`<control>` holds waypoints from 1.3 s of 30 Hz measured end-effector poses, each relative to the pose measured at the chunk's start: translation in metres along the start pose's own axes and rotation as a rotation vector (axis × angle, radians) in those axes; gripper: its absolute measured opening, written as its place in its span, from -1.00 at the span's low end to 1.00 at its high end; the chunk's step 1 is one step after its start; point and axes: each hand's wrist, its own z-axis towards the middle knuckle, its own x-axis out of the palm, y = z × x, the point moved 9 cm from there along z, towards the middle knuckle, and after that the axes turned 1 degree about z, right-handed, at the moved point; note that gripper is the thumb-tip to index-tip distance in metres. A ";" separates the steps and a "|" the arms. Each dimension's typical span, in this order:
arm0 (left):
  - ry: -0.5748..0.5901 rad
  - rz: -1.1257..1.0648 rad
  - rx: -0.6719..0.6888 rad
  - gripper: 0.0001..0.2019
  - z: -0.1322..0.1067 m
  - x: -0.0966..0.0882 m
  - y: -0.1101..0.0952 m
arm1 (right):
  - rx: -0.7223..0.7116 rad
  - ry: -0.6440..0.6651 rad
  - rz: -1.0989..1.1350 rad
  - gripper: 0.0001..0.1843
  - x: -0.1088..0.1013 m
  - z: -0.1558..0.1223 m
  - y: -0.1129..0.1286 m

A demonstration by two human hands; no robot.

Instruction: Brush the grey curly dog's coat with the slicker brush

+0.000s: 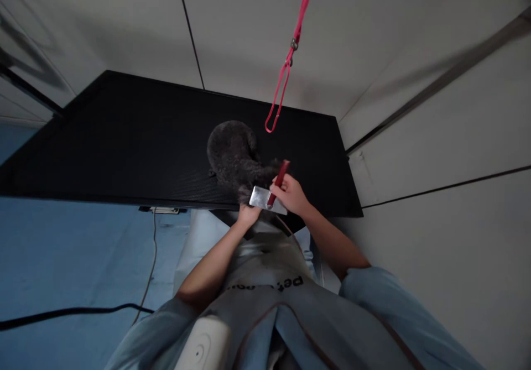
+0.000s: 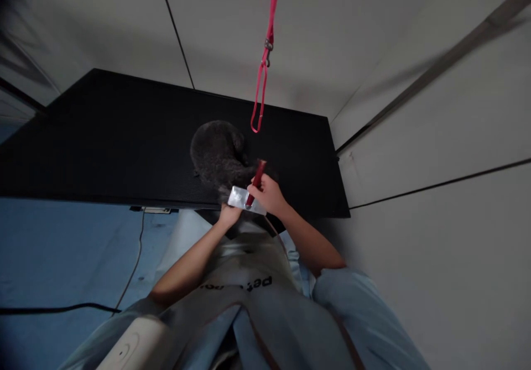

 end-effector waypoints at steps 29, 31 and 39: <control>-0.142 -0.041 -0.021 -0.77 0.008 -0.009 -0.018 | -0.272 -0.226 -0.148 -0.79 -0.040 0.010 0.057; -0.107 -0.053 -0.012 -0.76 0.008 -0.006 -0.017 | -0.218 0.033 -0.169 -0.79 -0.013 0.015 0.051; -0.076 -0.112 -0.015 -0.75 0.008 -0.003 -0.017 | -0.241 0.048 -0.229 -0.77 -0.002 0.019 0.053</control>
